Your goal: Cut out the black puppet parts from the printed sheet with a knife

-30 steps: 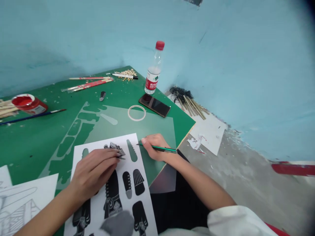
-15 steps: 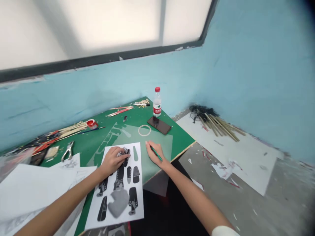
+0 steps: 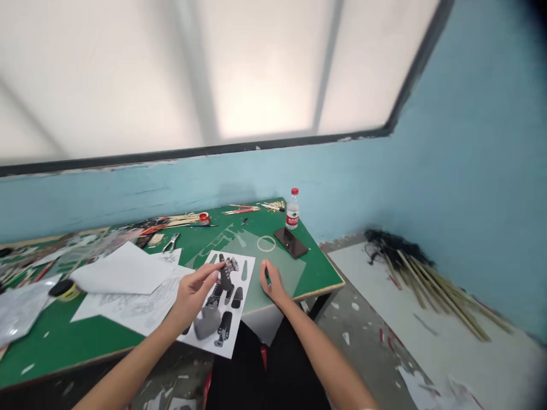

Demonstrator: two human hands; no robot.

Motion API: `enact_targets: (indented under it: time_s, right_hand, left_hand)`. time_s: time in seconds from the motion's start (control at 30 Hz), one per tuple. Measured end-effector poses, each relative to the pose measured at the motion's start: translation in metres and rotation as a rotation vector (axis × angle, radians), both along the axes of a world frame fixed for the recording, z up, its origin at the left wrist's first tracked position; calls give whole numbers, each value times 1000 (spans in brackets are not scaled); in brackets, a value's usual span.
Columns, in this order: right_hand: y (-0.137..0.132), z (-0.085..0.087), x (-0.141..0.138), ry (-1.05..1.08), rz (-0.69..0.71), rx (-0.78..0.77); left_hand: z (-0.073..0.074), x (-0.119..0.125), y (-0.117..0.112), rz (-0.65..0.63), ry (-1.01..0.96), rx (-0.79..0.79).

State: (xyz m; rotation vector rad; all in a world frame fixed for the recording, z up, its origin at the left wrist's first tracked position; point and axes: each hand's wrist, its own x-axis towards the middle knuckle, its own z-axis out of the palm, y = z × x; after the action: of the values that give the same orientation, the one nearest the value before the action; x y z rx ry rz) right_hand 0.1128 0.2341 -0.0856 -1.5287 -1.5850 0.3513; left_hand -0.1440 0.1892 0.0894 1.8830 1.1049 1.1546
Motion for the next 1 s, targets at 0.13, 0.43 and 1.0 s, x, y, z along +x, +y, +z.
enact_targets:
  time_s: [0.13,0.43,1.0]
  right_hand:
    - [1,8,2,-164,69,-134]
    - [1,26,-15,-483,101,-331]
    - [1,101,-26,-865,198,-407]
  left_hand:
    - [21,8,-50,133,-182,-67]
    - [53,13,-100,159,-414,-277]
    - [66,-28,-64,213,-352,-354]
